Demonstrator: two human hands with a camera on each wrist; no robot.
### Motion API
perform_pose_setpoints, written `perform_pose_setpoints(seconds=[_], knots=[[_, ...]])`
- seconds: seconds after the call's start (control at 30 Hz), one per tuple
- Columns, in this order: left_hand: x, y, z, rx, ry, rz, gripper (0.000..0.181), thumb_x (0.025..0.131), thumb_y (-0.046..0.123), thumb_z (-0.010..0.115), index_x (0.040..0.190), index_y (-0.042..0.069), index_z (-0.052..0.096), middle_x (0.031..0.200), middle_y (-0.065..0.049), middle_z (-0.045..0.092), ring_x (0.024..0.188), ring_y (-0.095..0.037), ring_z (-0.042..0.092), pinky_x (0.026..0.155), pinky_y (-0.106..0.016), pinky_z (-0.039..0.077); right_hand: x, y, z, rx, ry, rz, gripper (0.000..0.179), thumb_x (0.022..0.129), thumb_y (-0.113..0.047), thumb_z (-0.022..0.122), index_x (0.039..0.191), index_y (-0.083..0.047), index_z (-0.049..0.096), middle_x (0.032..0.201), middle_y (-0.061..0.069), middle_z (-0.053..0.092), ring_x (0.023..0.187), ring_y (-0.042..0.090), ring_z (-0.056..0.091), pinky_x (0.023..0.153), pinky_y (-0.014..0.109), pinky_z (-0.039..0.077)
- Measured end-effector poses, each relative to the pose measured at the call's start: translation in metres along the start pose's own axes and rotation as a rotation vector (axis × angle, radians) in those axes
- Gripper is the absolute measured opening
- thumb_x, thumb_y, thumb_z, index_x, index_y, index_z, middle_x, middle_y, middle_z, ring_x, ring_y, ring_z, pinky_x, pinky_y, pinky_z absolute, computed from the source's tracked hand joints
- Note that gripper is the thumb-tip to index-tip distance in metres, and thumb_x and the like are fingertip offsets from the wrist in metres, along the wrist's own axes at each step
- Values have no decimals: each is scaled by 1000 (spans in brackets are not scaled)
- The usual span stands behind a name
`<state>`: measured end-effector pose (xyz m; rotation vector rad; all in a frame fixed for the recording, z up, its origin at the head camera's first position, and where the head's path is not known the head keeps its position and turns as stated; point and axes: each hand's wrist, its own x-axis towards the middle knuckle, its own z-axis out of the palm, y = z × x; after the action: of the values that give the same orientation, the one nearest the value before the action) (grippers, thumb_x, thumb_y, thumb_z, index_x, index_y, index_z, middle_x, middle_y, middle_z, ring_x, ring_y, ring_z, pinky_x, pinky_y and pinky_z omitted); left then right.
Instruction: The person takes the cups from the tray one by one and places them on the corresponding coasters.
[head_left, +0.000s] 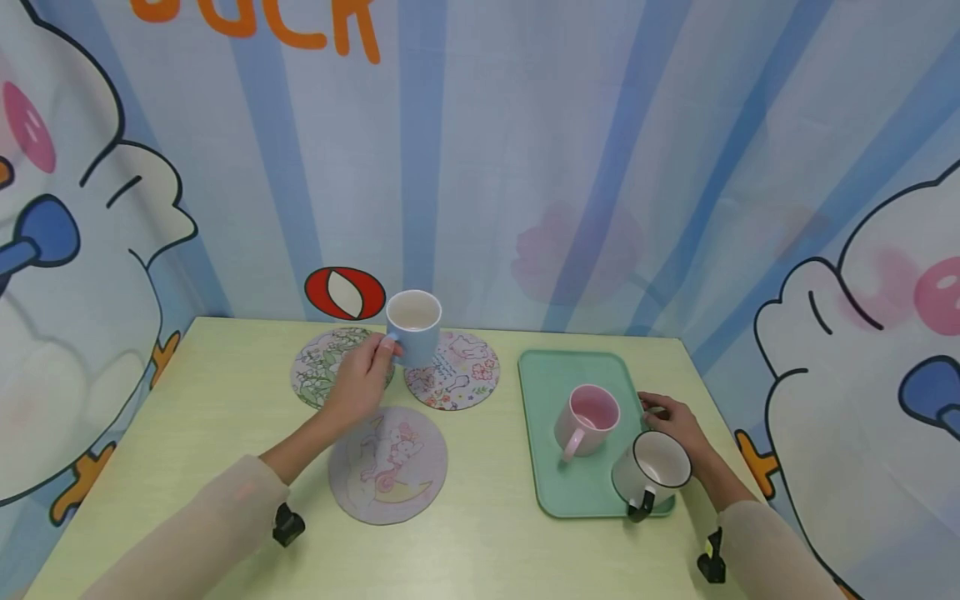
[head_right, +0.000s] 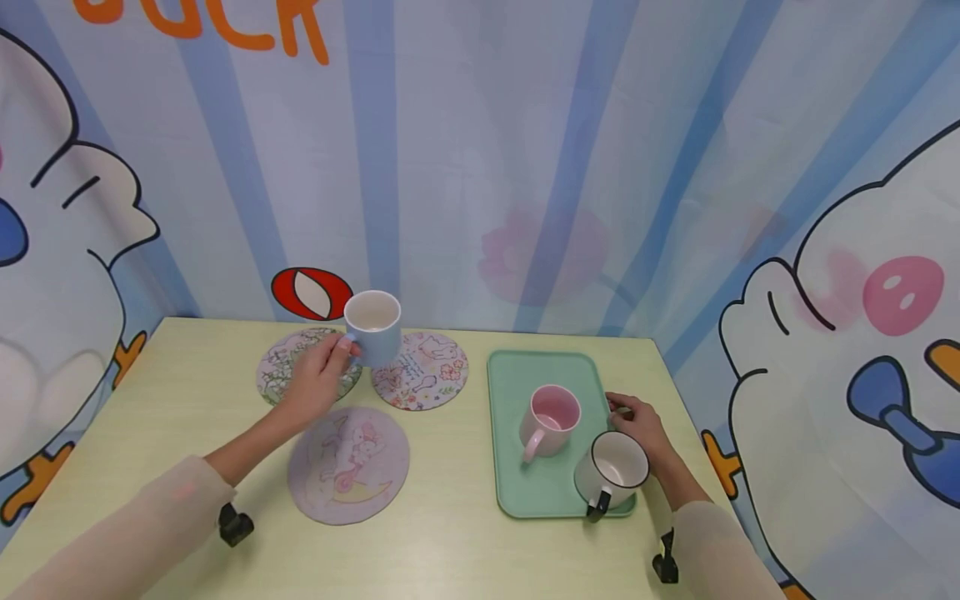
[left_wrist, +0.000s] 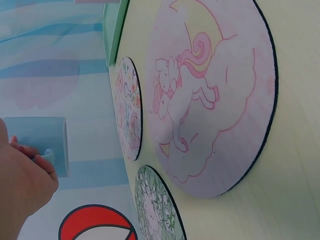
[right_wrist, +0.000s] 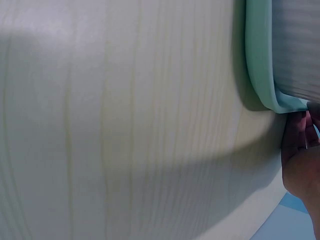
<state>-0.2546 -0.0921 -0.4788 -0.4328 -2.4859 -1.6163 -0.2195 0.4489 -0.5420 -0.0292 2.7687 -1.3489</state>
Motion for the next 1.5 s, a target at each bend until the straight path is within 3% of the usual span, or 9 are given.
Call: perform_pose_setpoints(seconds=[0.33, 0.67, 0.93, 1.3, 1.5], knots=[[-1, -10, -9, 39, 42, -29, 41, 117, 36, 37, 115, 4, 62, 89, -11, 50, 83, -27, 49, 74, -38, 43, 2, 6, 1, 1, -5, 11, 49, 108, -6, 53, 152, 13, 45, 133, 35, 58, 110, 31, 66, 78, 25, 52], [0, -19, -21, 28, 93, -36, 41, 117, 32, 37, 113, 1, 63, 82, -9, 48, 71, -23, 46, 64, -32, 40, 0, 3, 1, 15, -1, -6, 49, 107, -6, 54, 152, 12, 46, 133, 34, 59, 113, 38, 64, 79, 26, 53], [1, -28, -28, 64, 149, -13, 40, 117, 28, 37, 112, -1, 64, 87, -12, 51, 80, -25, 47, 71, -36, 40, 5, 5, -1, -9, 0, -14, 48, 107, -5, 54, 151, 14, 45, 131, 35, 59, 109, 35, 65, 78, 25, 53], [0, -40, -37, 101, 218, -7, 39, 117, 23, 38, 107, -4, 65, 81, -11, 51, 76, -26, 47, 71, -37, 40, 3, 4, -1, 3, 1, -4, 49, 107, -6, 53, 152, 13, 45, 134, 35, 58, 112, 36, 65, 78, 25, 53], [-1, -45, -40, 94, 216, -60, 42, 118, 24, 35, 110, -6, 62, 90, -17, 54, 85, -30, 49, 80, -43, 41, 0, 2, 0, 14, 5, -3, 50, 106, -7, 55, 152, 11, 47, 134, 34, 59, 113, 39, 64, 79, 26, 53]])
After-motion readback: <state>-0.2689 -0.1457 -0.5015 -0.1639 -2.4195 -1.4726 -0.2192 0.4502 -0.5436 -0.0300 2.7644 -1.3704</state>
